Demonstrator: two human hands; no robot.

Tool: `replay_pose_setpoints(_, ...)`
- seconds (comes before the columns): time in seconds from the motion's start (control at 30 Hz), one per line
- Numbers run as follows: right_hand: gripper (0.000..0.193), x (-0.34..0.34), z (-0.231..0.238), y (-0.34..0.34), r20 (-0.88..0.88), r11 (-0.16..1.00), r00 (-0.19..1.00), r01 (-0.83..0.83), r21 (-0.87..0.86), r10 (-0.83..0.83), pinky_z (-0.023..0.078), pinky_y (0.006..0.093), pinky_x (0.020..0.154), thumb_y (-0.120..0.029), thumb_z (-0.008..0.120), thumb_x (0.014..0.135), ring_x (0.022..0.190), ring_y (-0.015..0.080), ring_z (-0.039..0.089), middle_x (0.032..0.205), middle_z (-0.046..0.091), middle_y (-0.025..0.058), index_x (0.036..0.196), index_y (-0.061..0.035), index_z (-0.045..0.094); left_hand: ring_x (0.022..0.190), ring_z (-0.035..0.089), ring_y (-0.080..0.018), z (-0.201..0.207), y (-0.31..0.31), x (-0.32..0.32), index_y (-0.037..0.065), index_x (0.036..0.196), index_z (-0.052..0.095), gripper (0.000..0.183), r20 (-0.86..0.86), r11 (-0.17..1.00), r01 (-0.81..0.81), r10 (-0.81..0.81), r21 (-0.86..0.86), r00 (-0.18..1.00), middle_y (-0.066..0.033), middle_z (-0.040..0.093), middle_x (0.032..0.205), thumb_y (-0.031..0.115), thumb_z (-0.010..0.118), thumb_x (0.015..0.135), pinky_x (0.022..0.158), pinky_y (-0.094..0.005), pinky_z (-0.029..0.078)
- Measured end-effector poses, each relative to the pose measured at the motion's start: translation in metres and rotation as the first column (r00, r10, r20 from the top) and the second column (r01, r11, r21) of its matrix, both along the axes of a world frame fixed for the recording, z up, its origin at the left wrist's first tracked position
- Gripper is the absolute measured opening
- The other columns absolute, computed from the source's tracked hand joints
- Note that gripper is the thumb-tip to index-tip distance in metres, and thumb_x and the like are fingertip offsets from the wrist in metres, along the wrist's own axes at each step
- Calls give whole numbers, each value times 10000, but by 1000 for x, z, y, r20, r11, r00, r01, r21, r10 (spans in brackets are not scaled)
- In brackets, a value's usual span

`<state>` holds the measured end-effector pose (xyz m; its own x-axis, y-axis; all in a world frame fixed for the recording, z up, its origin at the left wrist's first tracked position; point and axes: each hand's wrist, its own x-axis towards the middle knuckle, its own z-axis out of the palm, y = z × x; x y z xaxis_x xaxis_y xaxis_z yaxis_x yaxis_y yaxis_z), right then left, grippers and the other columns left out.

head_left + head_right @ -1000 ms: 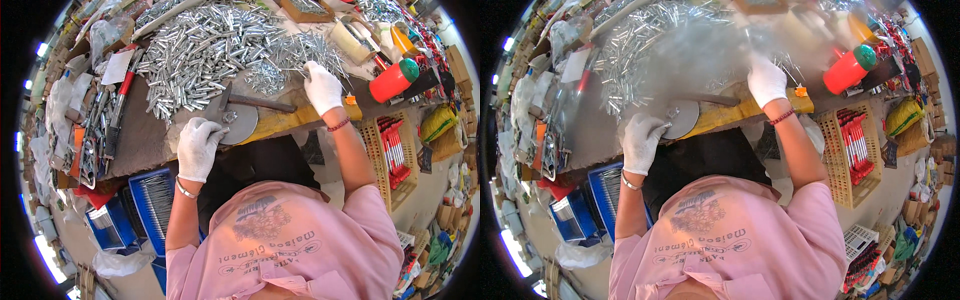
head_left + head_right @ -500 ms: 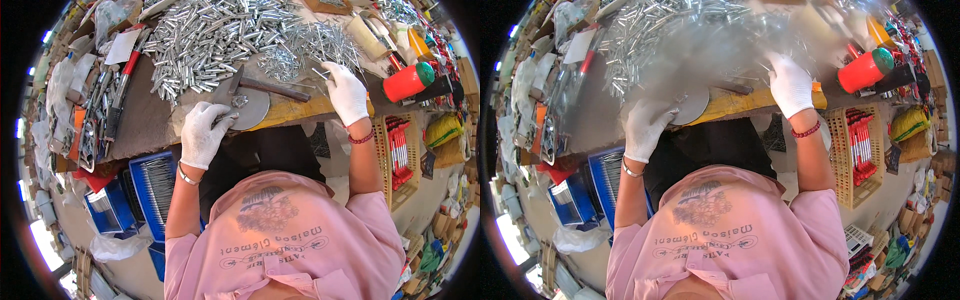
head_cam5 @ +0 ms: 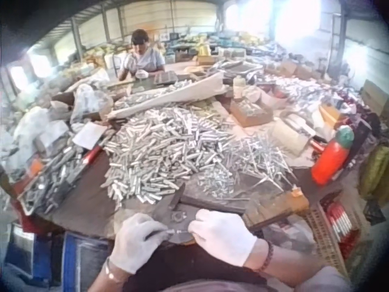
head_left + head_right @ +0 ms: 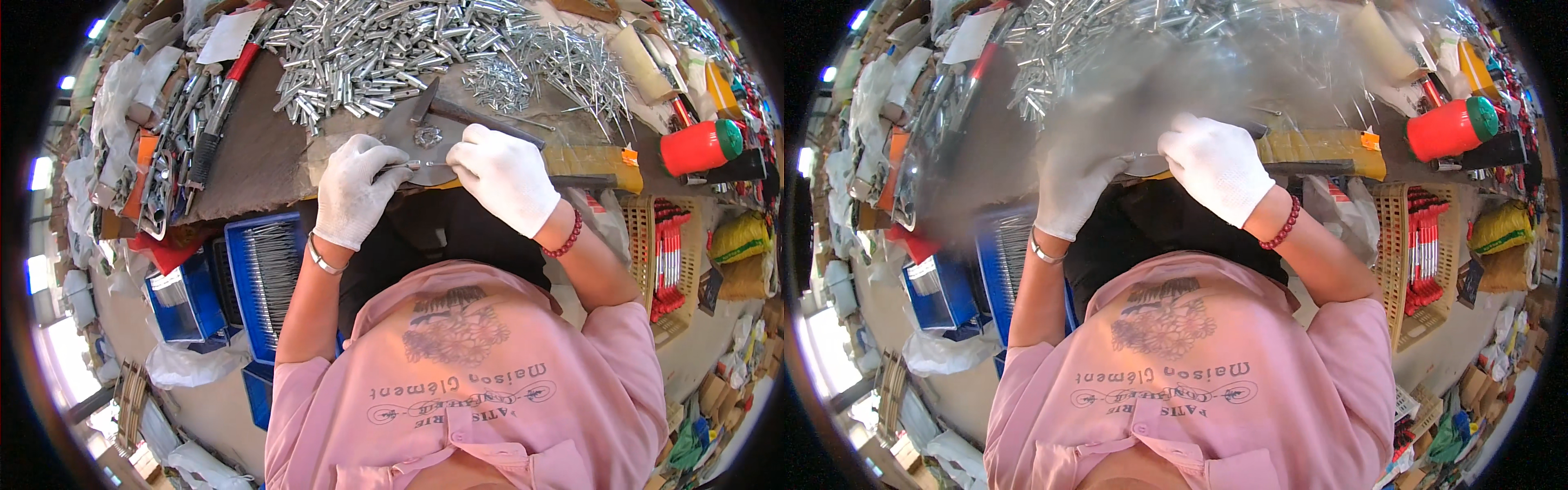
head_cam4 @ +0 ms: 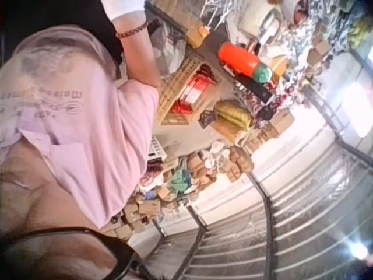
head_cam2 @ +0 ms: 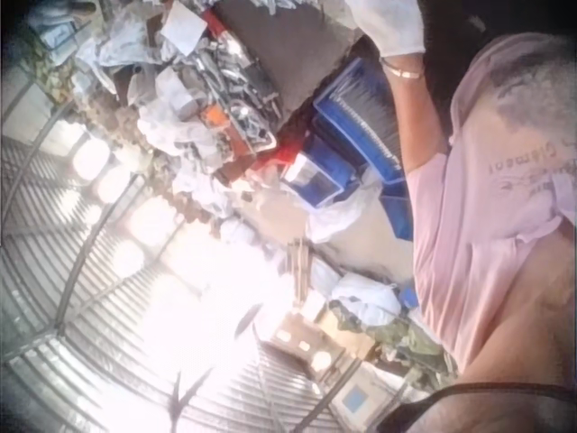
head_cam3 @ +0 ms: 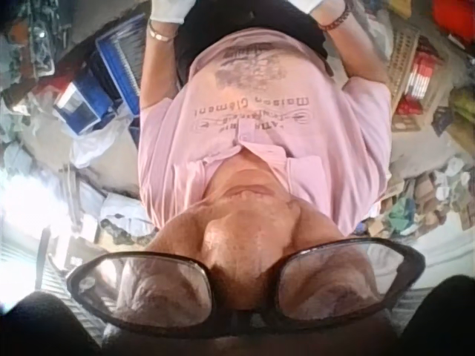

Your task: Assembling metal fasteners into a hardware component using a hammer.

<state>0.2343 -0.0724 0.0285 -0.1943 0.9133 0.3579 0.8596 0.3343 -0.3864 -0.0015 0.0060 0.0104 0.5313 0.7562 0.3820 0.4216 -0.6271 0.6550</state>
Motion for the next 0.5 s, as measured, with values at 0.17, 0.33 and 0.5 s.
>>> replay_pose_setpoints(0.17,25,-1,-5,7,107,999,993,-49,-18,51,581,404,715,-127,713,911,833,278,704,896,618,61,899,-132,734,903,688,-322,7,-2,-1,95,942,804,128,-39,1000,6,-5,23,999,-92,687,918,125,852,826,795,-430,544)
replay_pose_setpoints(0.33,38,-1,-5,8,101,997,992,-79,-1,79,578,400,724,-125,703,917,851,277,698,904,615,63,910,-134,740,914,696,-320,2,-5,-2,84,941,807,139,-9,999,-18,18,-50,1000,-98,695,922,102,856,812,797,-417,548)
replay_pose_setpoints(0.5,60,-3,-14,13,48,991,992,-117,68,114,574,401,724,-98,696,901,849,282,690,900,607,72,924,-129,743,910,703,-314,-5,-5,1,71,932,808,144,41,996,0,4,-92,999,-103,700,909,59,854,796,790,-405,552)
